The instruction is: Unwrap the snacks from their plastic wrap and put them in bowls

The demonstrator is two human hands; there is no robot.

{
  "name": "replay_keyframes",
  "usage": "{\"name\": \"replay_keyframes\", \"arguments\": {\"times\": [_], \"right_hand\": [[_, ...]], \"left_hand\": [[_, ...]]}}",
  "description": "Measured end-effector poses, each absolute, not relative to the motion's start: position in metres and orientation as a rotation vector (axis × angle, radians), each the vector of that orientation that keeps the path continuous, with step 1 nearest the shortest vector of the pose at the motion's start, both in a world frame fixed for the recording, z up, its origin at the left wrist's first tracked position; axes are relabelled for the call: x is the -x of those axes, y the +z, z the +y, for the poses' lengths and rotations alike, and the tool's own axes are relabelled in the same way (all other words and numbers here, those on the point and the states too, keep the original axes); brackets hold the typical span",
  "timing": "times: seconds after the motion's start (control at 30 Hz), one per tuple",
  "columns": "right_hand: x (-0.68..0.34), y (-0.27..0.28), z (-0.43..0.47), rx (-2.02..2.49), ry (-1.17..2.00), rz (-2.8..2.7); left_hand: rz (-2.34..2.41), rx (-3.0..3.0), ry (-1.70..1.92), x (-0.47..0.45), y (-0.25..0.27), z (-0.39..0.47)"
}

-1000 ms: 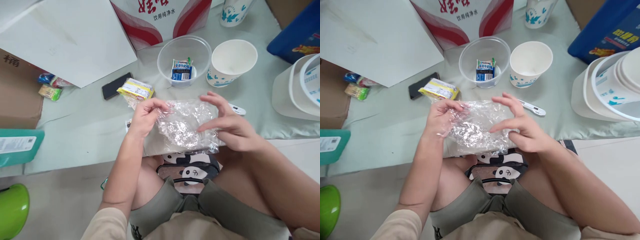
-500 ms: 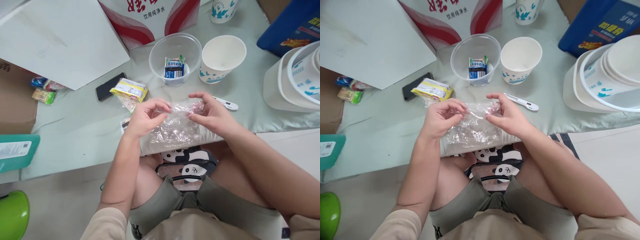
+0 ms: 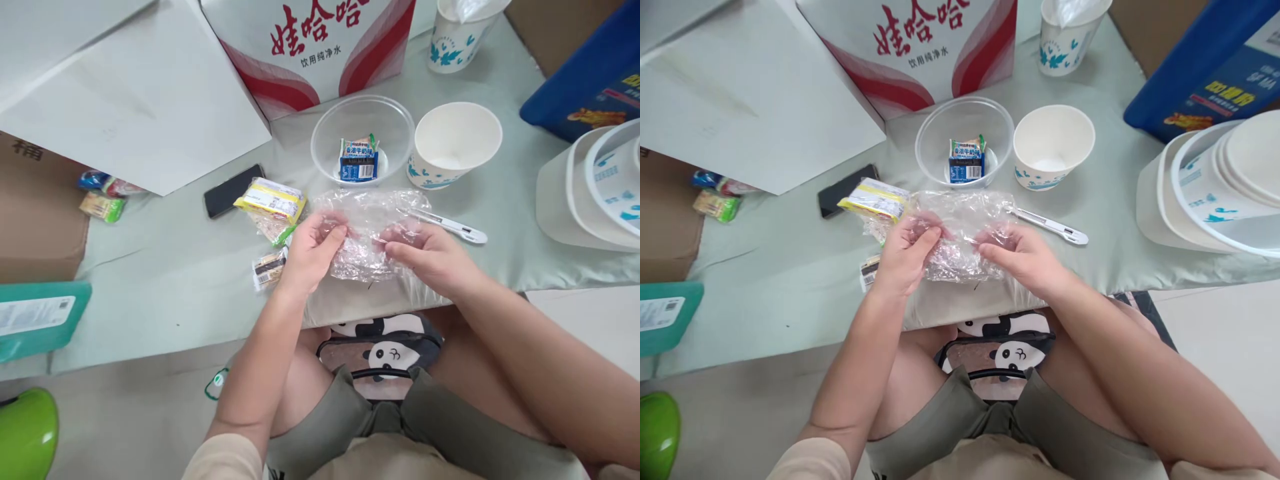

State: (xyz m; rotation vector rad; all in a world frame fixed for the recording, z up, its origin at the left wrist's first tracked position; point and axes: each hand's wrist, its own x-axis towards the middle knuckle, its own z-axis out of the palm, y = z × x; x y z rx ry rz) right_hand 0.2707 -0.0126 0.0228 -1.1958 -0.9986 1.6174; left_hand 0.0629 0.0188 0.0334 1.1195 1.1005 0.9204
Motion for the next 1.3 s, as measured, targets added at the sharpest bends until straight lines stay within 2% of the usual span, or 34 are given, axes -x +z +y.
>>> {"name": "replay_keyframes", "arguments": {"times": [0.23,0.37,0.47,0.6,0.7,0.87,0.97,1.07,1.2,1.3], "right_hand": [[-0.272,0.026,-0.016,1.139,1.678,-0.995],[-0.273,0.026,-0.015,1.088,1.692,-0.981],[-0.275,0.030,-0.012,1.076,1.665,-0.884],[-0.280,0.035,-0.010,1.059,1.523,-0.926],[-0.281,0.030,-0.011,1.098,1.429,-1.017],[-0.284,0.019,-0.015,1.224,1.299,-1.022],[-0.292,0.020,-0.016,1.156,1.241,-0.984],[-0.300,0.024,-0.017,1.115,1.354,-1.161],[-0.299,0.030,-0.018,1.128,1.764,-1.604],[-0.292,0.032,-0.015,1.246,1.819,-1.759]], "left_hand": [[1.058,-1.323,0.914,-0.043,0.034,0.025],[0.913,-1.345,0.763,-0.033,0.041,0.024],[0.852,-1.306,0.827,-0.031,0.044,0.024],[0.791,-1.383,0.921,-0.030,0.052,0.028],[0.788,-1.431,0.864,-0.031,0.061,0.029],[1.080,-1.712,0.738,-0.036,0.067,0.022],[1.025,-1.790,0.646,-0.041,0.064,0.018],[0.906,-1.875,0.570,-0.047,0.057,0.021],[0.866,-2.033,0.515,-0.057,0.052,0.028],[1.034,-2.182,0.640,-0.067,0.054,0.027]]}}
